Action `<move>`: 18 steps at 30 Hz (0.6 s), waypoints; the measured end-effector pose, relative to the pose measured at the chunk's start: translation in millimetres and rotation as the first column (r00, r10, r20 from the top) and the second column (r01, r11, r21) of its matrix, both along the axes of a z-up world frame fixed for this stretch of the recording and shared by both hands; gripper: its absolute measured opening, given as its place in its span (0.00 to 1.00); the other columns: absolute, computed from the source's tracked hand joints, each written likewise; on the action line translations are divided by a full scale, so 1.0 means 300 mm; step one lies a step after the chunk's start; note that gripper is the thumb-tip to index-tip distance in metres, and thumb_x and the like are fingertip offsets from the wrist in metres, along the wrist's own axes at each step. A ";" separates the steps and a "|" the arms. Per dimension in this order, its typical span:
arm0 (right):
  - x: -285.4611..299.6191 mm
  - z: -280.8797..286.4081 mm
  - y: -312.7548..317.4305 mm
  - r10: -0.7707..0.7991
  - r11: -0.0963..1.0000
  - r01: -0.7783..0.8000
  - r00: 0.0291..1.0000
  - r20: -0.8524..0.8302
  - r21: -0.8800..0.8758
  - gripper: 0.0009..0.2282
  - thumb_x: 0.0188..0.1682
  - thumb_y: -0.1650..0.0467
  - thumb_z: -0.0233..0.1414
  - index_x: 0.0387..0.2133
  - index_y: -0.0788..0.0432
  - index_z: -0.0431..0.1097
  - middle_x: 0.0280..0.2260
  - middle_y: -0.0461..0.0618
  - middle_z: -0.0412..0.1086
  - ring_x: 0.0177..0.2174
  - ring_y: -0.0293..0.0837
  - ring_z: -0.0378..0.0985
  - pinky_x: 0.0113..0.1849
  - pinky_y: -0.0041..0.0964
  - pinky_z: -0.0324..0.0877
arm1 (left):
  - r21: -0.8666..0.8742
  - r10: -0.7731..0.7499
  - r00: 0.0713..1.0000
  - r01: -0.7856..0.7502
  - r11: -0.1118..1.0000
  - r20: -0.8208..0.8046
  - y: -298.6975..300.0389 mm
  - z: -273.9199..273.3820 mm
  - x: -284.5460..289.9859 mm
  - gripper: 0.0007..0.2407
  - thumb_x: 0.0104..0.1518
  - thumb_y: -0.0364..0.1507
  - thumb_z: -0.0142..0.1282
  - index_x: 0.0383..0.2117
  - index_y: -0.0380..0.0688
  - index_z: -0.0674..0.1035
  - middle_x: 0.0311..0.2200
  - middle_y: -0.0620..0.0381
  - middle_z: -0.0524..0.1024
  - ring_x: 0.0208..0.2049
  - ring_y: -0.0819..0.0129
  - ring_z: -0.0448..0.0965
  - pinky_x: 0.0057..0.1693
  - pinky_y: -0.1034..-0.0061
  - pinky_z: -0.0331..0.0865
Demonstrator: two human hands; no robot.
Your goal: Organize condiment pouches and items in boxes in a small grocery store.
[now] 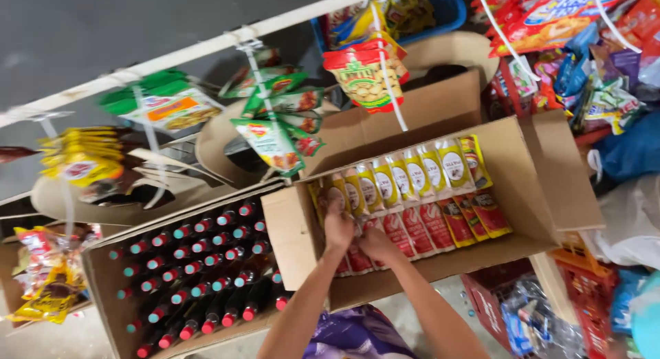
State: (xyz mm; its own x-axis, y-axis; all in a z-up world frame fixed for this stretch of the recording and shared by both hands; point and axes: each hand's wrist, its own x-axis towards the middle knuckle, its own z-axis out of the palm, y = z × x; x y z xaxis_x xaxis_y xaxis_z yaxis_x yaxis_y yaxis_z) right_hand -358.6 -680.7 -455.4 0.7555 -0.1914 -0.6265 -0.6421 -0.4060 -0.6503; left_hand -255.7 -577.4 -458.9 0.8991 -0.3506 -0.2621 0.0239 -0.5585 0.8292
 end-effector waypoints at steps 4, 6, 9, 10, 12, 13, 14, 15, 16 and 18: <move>-0.067 -0.083 0.027 -0.112 0.993 0.107 0.986 0.128 0.044 0.11 0.42 0.66 0.53 0.25 0.65 0.75 0.23 0.64 0.76 0.26 0.50 0.83 0.31 0.51 0.73 | -0.236 -0.058 0.994 0.078 0.969 0.090 0.036 0.282 -0.018 0.16 0.55 0.17 0.51 0.51 0.38 0.80 0.46 0.42 0.83 0.47 0.54 0.85 0.53 0.68 0.76; -0.057 0.078 0.057 -0.502 0.798 0.485 0.863 -0.052 0.357 0.18 0.50 0.65 0.55 0.14 0.63 0.71 0.15 0.52 0.70 0.15 0.40 0.68 0.20 0.38 0.59 | -0.306 -0.030 0.994 -0.003 0.952 -0.102 0.061 0.391 -0.018 0.11 0.61 0.21 0.52 0.48 0.41 0.82 0.43 0.48 0.85 0.44 0.65 0.86 0.51 0.74 0.77; -0.023 0.248 0.116 -0.733 0.578 0.701 0.671 -0.111 0.418 0.17 0.51 0.65 0.53 0.14 0.60 0.67 0.10 0.45 0.61 0.09 0.37 0.56 0.13 0.35 0.46 | -0.432 -0.070 0.982 -0.014 0.902 -0.178 0.154 0.494 -0.003 0.13 0.59 0.19 0.51 0.49 0.39 0.81 0.44 0.52 0.84 0.44 0.68 0.84 0.52 0.77 0.75; 0.006 0.330 0.150 -0.727 0.589 0.691 0.680 -0.098 0.419 0.17 0.51 0.65 0.53 0.14 0.60 0.67 0.10 0.45 0.61 0.09 0.37 0.56 0.13 0.35 0.46 | -0.440 -0.061 0.984 -0.020 0.898 -0.168 0.195 0.530 0.014 0.13 0.59 0.19 0.51 0.49 0.39 0.81 0.44 0.52 0.84 0.44 0.68 0.84 0.52 0.77 0.75; 0.053 0.496 0.225 -0.797 0.528 0.740 0.602 -0.059 0.417 0.18 0.53 0.61 0.56 0.18 0.59 0.68 0.11 0.40 0.55 0.10 0.32 0.51 0.13 0.32 0.41 | -0.559 -0.070 0.985 -0.032 0.828 -0.160 0.281 0.603 0.041 0.12 0.62 0.18 0.49 0.50 0.35 0.79 0.43 0.53 0.84 0.45 0.69 0.83 0.54 0.77 0.74; 0.082 0.538 0.259 -0.789 0.545 0.725 0.613 -0.035 0.421 0.18 0.53 0.61 0.56 0.18 0.59 0.68 0.11 0.40 0.55 0.10 0.32 0.51 0.13 0.32 0.41 | -0.574 -0.059 0.988 -0.033 0.818 -0.141 0.328 0.597 0.059 0.12 0.62 0.18 0.49 0.50 0.35 0.79 0.43 0.53 0.84 0.45 0.69 0.83 0.54 0.77 0.74; 0.111 0.580 0.298 -0.816 0.503 0.725 0.578 -0.017 0.471 0.17 0.52 0.61 0.57 0.19 0.59 0.67 0.11 0.40 0.55 0.10 0.32 0.50 0.14 0.32 0.41 | -0.659 -0.072 0.980 -0.070 0.749 -0.186 0.377 0.591 0.078 0.12 0.63 0.19 0.48 0.51 0.34 0.78 0.44 0.53 0.84 0.44 0.70 0.82 0.53 0.77 0.74; 0.122 0.625 0.352 -0.838 0.461 0.720 0.545 -0.012 0.519 0.16 0.51 0.61 0.57 0.20 0.58 0.67 0.12 0.39 0.55 0.10 0.33 0.48 0.14 0.32 0.40 | -0.730 -0.087 0.968 -0.117 0.673 -0.235 0.441 0.586 0.079 0.12 0.64 0.19 0.48 0.53 0.33 0.76 0.44 0.53 0.83 0.43 0.70 0.81 0.52 0.77 0.74; 0.146 0.647 0.391 -0.828 0.480 0.705 0.561 0.004 0.522 0.16 0.51 0.61 0.57 0.20 0.58 0.67 0.12 0.39 0.55 0.10 0.33 0.48 0.14 0.32 0.40 | -0.739 -0.072 0.972 -0.120 0.662 -0.223 0.505 0.626 0.101 0.12 0.64 0.19 0.48 0.53 0.33 0.76 0.44 0.53 0.83 0.43 0.70 0.81 0.52 0.77 0.74; 0.196 0.682 0.481 -0.794 0.581 0.652 0.584 0.165 0.488 0.16 0.53 0.62 0.56 0.23 0.62 0.68 0.13 0.42 0.61 0.12 0.34 0.57 0.15 0.31 0.49 | -0.741 -0.023 0.982 -0.125 0.660 -0.186 0.646 0.696 0.145 0.11 0.66 0.20 0.48 0.52 0.31 0.76 0.42 0.49 0.84 0.42 0.69 0.81 0.51 0.77 0.73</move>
